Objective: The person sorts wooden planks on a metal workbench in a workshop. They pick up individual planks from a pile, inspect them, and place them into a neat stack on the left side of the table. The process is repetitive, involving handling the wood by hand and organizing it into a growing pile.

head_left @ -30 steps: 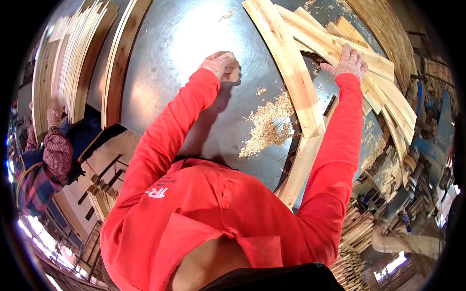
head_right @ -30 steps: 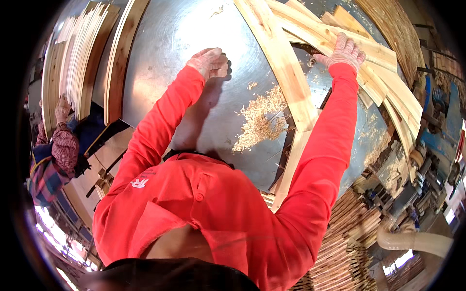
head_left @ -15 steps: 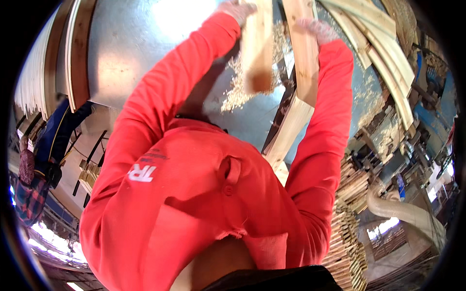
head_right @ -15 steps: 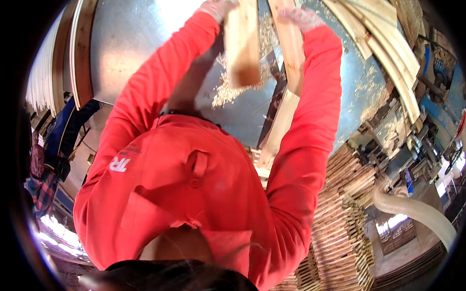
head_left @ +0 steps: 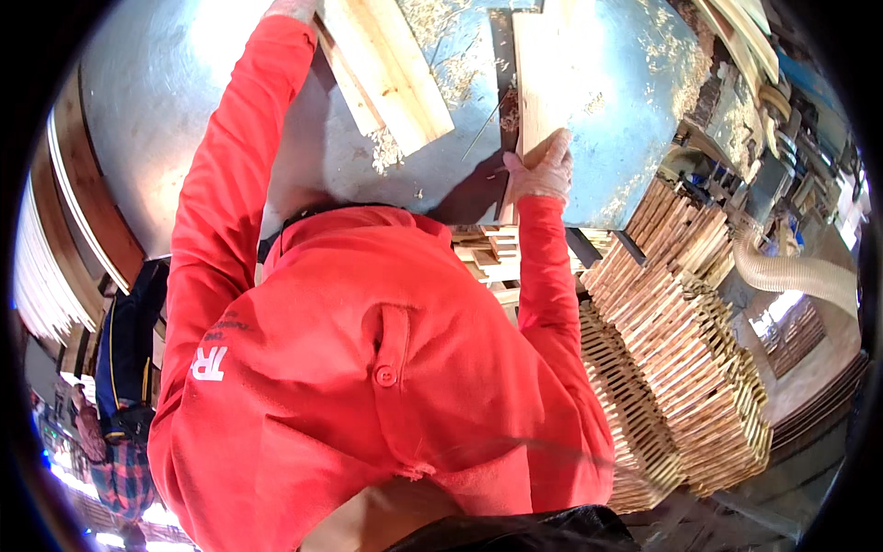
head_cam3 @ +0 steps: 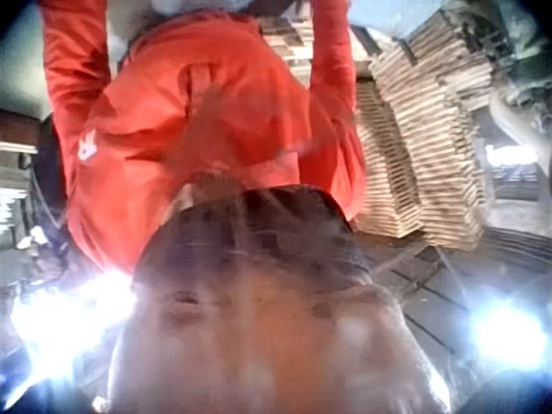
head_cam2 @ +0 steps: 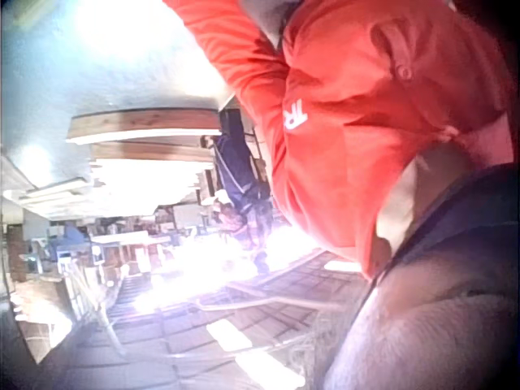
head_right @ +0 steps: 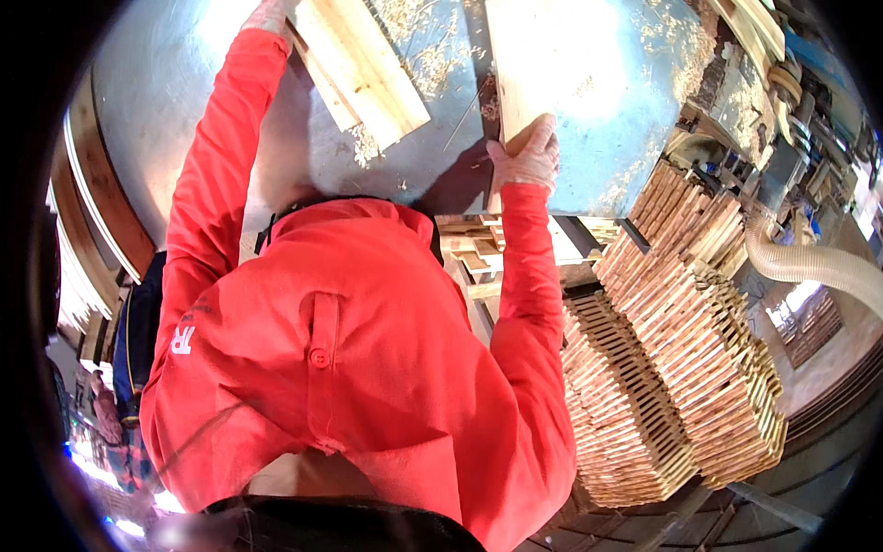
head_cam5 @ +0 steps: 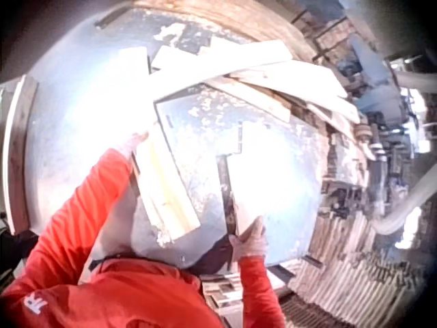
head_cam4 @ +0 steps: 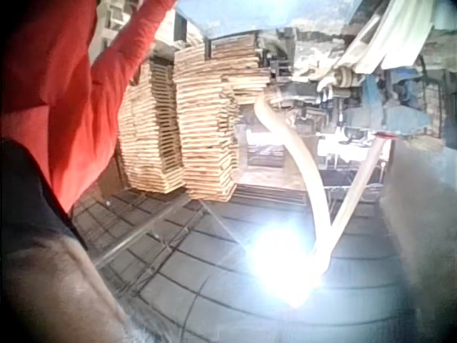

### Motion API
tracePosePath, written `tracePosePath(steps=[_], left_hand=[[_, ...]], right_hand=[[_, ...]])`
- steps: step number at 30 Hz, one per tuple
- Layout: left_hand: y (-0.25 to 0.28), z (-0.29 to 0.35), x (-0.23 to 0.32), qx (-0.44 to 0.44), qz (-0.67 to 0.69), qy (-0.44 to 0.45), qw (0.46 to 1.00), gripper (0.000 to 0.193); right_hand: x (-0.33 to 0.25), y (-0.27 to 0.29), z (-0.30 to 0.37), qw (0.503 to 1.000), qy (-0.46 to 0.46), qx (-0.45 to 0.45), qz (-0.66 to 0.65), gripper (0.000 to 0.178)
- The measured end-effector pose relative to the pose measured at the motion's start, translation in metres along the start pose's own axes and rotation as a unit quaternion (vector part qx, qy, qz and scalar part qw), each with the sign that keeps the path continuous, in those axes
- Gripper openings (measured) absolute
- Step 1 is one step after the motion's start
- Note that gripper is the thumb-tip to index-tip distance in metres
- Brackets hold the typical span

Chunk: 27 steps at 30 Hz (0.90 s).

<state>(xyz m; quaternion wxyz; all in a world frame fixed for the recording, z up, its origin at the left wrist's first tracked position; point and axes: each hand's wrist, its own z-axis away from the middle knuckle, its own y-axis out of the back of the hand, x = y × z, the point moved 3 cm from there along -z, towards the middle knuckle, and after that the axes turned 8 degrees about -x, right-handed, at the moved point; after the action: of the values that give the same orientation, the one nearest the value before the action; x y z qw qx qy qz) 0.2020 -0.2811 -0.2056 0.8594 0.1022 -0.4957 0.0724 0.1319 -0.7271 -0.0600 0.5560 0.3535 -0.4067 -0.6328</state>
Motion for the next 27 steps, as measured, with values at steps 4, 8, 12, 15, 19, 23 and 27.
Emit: tracePosePath(steps=[4,8,12,15,19,23,27], left_hand=[[-0.005,-0.008,-0.001,-0.012,0.049,0.04,0.998,0.051],[-0.032,0.025,0.023,0.005,0.177,0.052,0.983,0.043],[-0.026,0.038,0.013,0.006,0.202,-0.045,0.978,0.034],[-0.043,0.057,0.024,0.01,0.44,0.104,0.892,0.042],[-0.045,0.044,0.03,-0.059,0.309,0.088,0.945,0.035],[-0.05,0.072,0.063,-0.016,0.388,0.084,0.918,0.037],[-0.046,0.075,0.045,-0.07,0.302,0.025,0.951,0.051]], right_hand=[[0.022,0.026,-0.009,0.986,0.091,0.08,-0.114,0.094],[-0.005,0.079,-0.044,0.753,0.134,-0.138,-0.63,0.072],[-0.125,0.054,-0.103,0.741,0.115,-0.219,-0.624,0.053],[-0.243,0.065,-0.051,0.959,0.21,0.07,-0.176,0.068],[-0.148,0.022,-0.068,0.968,0.109,0.142,-0.177,0.076],[-0.065,0.015,-0.039,0.994,-0.096,0.016,-0.041,0.106],[-0.039,0.004,-0.014,0.971,0.012,0.05,-0.234,0.102]])
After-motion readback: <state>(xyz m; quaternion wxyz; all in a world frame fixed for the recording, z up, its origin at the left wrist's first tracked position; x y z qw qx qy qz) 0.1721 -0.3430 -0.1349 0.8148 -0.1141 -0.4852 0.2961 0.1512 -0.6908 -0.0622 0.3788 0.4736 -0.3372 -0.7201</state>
